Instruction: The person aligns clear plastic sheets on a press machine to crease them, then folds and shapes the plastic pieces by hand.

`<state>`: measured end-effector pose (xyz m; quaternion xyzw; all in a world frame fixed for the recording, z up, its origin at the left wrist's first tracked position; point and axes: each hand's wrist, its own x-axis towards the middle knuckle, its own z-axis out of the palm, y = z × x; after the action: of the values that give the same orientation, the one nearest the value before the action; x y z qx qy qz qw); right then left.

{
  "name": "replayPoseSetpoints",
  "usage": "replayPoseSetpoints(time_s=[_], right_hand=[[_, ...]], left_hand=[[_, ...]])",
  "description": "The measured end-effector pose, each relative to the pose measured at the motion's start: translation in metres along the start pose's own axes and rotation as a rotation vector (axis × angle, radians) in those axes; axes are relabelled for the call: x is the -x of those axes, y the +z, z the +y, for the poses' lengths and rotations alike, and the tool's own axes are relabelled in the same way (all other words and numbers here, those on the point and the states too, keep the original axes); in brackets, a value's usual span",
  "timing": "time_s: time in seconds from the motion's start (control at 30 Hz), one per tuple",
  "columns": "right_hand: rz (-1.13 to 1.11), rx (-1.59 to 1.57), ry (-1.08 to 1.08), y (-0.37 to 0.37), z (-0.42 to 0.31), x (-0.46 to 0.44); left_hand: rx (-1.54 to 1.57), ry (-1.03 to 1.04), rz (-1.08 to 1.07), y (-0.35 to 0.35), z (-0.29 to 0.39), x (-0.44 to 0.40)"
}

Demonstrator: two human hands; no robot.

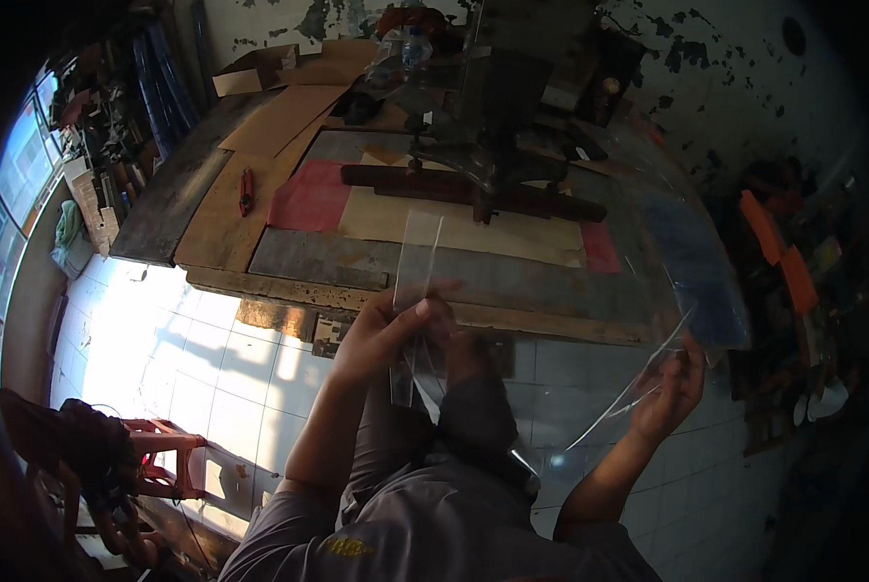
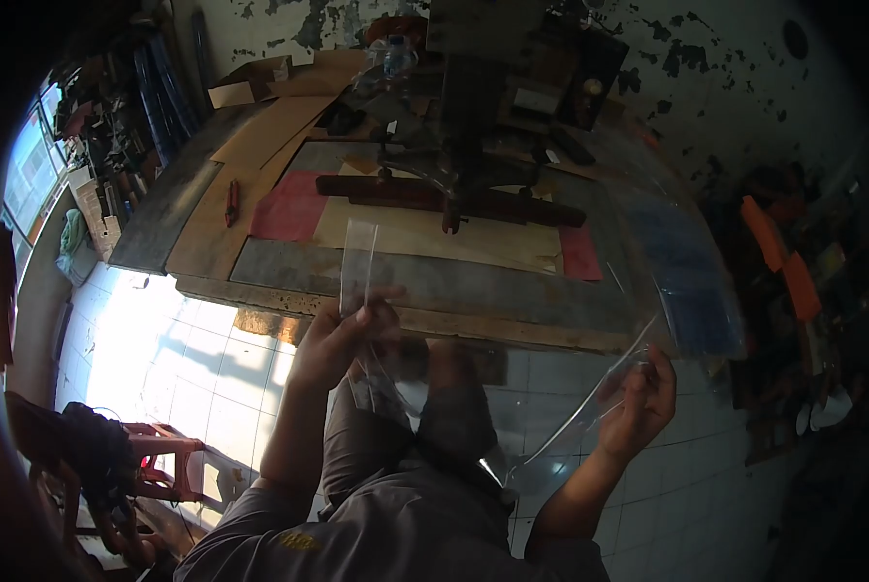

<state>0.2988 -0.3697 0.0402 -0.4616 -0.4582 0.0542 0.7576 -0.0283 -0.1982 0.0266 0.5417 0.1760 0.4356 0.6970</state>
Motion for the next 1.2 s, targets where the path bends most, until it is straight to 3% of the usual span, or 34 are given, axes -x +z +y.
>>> replayPoseSetpoints(time_s=[0.07, 0.17, 0.27, 0.47, 0.67, 0.73, 0.77, 0.83, 0.87, 0.9, 1.03, 1.1, 1.2], right_hand=[[-0.026, 0.004, 0.024, 0.004, -0.001, -0.001], [-0.047, 0.023, 0.044, 0.012, -0.004, 0.001], [-0.078, 0.049, 0.078, 0.015, -0.009, 0.002], [-0.094, 0.077, 0.114, 0.017, -0.012, 0.002], [-0.112, 0.102, 0.118, 0.013, -0.014, 0.0], [-0.083, 0.107, 0.179, -0.002, -0.011, -0.001], [0.089, 0.105, 0.179, -0.009, -0.01, -0.003], [0.433, 0.105, 0.175, -0.014, -0.015, -0.015], [0.486, 0.072, 0.122, -0.023, -0.017, -0.019], [0.536, 0.039, 0.068, -0.031, -0.023, -0.024], [0.694, -0.026, -0.184, -0.03, -0.042, -0.031], [0.622, 0.06, -0.211, -0.028, -0.044, -0.026], [0.579, 0.183, -0.223, -0.014, -0.049, -0.018]], left_hand=[[-0.1, -0.054, -0.021, 0.001, 0.005, -0.001], [-0.159, -0.184, 0.163, 0.002, -0.002, -0.001], [-0.322, -0.199, 0.188, 0.002, 0.002, 0.001], [-0.219, -0.159, 0.216, -0.003, -0.017, 0.0], [-0.222, -0.293, 0.253, -0.003, -0.022, -0.007], [-0.046, -0.149, 0.269, 0.005, -0.03, -0.007], [0.042, -0.079, 0.276, 0.011, -0.034, -0.006], [-0.314, 0.157, 0.337, 0.021, -0.038, 0.0], [-0.491, 0.274, 0.363, 0.026, -0.04, 0.005], [-0.484, 0.316, 0.324, 0.031, -0.044, 0.012], [-0.64, 0.274, -0.185, 0.053, -0.041, 0.035], [-0.706, 0.244, -0.404, 0.071, -0.04, 0.032], [-0.641, 0.289, -0.379, 0.089, -0.056, 0.025]])
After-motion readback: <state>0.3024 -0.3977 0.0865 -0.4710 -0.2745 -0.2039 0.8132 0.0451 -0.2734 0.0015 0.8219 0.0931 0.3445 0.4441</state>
